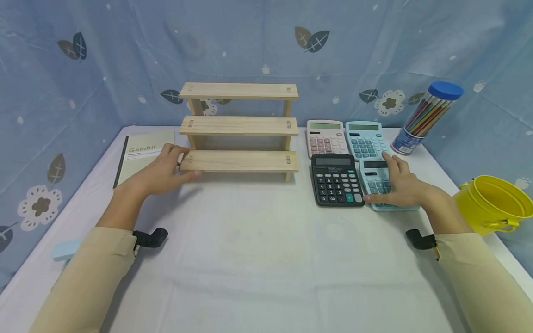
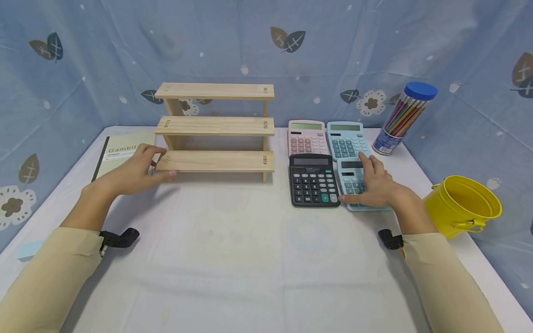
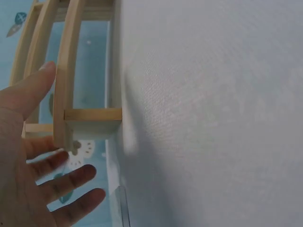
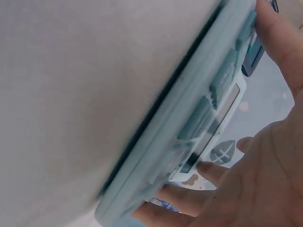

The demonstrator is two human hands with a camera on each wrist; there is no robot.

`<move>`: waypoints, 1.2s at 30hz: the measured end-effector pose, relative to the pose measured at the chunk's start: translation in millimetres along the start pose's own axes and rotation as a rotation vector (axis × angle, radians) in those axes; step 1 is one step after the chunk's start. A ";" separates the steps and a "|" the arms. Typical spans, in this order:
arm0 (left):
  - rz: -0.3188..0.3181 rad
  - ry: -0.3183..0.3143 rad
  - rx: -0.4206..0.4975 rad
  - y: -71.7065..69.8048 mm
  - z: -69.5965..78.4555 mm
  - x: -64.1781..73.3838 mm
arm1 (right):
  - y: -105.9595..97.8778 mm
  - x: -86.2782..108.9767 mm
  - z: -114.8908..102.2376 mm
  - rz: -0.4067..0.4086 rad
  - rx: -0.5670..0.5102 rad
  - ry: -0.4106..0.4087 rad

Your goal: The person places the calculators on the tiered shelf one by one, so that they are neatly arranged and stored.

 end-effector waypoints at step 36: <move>-0.171 -0.100 0.258 1.4 -20.3 -6.6 | -29.4 20.4 -11.6 0.245 -0.215 0.004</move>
Point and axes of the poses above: each hand's wrist, its own x-axis away from the middle knuckle, its own y-axis out of the palm, z = x × y, the point moved 4 cm from there along -x, towards the middle knuckle, and after that the axes turned 3 degrees about x, right-handed, at the moved point
